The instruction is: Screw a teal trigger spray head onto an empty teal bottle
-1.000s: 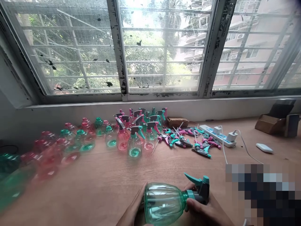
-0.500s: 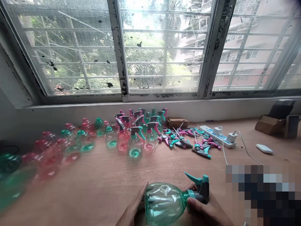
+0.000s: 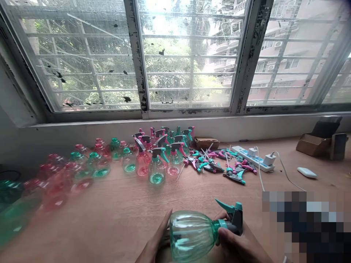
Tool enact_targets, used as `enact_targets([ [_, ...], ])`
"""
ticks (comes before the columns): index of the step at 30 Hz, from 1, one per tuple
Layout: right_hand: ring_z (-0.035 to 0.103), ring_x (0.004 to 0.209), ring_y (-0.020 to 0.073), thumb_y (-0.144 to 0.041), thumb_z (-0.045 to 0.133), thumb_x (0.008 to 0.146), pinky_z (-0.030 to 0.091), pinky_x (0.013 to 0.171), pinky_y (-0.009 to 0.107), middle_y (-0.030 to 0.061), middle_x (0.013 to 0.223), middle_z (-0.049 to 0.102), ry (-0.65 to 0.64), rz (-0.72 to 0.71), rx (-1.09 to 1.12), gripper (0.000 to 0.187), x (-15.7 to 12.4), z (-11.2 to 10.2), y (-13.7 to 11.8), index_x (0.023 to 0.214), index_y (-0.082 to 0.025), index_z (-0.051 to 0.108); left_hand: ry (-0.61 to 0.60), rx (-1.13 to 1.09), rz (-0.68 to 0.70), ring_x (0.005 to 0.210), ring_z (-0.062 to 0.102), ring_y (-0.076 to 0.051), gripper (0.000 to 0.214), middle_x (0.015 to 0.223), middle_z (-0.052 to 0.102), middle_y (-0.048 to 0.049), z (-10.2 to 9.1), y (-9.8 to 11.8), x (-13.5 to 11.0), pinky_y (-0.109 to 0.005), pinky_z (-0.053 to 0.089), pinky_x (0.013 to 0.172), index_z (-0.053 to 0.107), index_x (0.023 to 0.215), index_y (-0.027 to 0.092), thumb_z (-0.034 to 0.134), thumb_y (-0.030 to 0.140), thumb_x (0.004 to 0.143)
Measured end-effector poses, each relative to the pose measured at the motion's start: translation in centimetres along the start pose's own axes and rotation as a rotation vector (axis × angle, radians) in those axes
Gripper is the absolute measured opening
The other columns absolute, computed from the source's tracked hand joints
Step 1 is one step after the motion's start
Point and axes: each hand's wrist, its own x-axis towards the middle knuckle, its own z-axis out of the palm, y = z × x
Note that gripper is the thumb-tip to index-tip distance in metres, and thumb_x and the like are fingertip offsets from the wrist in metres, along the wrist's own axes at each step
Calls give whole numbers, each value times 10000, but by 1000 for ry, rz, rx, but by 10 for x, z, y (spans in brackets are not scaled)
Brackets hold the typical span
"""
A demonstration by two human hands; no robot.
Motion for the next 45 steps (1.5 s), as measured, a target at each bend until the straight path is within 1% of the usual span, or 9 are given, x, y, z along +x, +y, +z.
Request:
enact_targets([
  [4, 573, 585, 180, -501, 876, 667, 365, 582, 306, -21, 617, 668, -1, 2, 8, 415, -1, 1, -1, 828, -201, 640, -36, -18, 28, 1432, 469, -313, 977, 1565, 493, -50, -1, -7, 0, -467, 315, 1210, 94, 1571, 427, 731, 485, 832],
  [9, 575, 588, 179, -516, 878, 656, 365, 575, 295, -19, 613, 674, -9, 8, 4, 433, 0, 0, 0, 837, -200, 644, -28, 20, -48, 1550, 203, -350, 960, 1674, 300, -71, -8, -15, -6, -506, 170, 1263, 196, 1586, 313, 678, 612, 811],
  [17, 458, 475, 104, -488, 895, 655, 261, 468, 243, -57, 584, 620, 13, 35, 32, 430, 2, -5, 8, 865, -213, 639, -62, 2, -27, 1480, 386, -349, 1035, 1610, 434, -63, -1, 6, 1, -509, 301, 1219, -7, 1582, 388, 707, 507, 843],
  [24, 480, 485, 156, -557, 848, 683, 267, 495, 281, -47, 481, 607, 23, 27, -74, 462, 2, -7, 5, 904, -206, 645, 1, 86, -71, 1538, 239, -358, 873, 1629, 407, -25, -3, 1, -4, -496, 162, 1271, 313, 1551, 345, 677, 624, 808],
  [31, 462, 475, 151, -571, 837, 688, 275, 496, 273, -45, 467, 639, 41, 3, -124, 466, 3, -7, 2, 909, -215, 632, -37, 1, 30, 1432, 469, -329, 897, 1582, 480, -40, 1, -4, 2, -456, 356, 1190, 164, 1556, 442, 715, 466, 849],
  [35, 476, 468, 145, -556, 853, 675, 284, 502, 261, -51, 478, 630, 53, 12, -69, 458, 3, -3, 3, 890, -215, 634, -40, 54, -62, 1526, 284, -348, 1039, 1666, 322, -67, -4, -9, -2, -474, 241, 1245, 59, 1594, 347, 684, 619, 810],
  [38, 497, 481, 148, -530, 874, 658, 316, 507, 263, -47, 518, 640, 81, 0, -42, 458, 4, -1, 3, 895, -210, 648, -53, 61, -62, 1544, 225, -351, 1004, 1679, 289, -45, -9, -12, -5, -495, 153, 1268, 128, 1594, 313, 633, 679, 807],
  [41, 489, 480, 140, -524, 876, 657, 326, 502, 260, -58, 514, 619, 82, 16, -19, 454, 3, -1, 3, 887, -209, 645, -67, 47, -74, 1495, 350, -352, 907, 1635, 394, -27, -10, -4, -4, -467, 240, 1249, 238, 1572, 345, 685, 588, 821],
  [45, 478, 490, 127, -515, 876, 662, 309, 505, 258, -51, 534, 625, 72, 11, -1, 444, 3, -2, 3, 874, -197, 649, -56, 70, -132, 1444, 434, -346, 932, 1599, 455, -4, -4, 11, -1, -470, 284, 1229, 179, 1572, 403, 731, 476, 825],
])
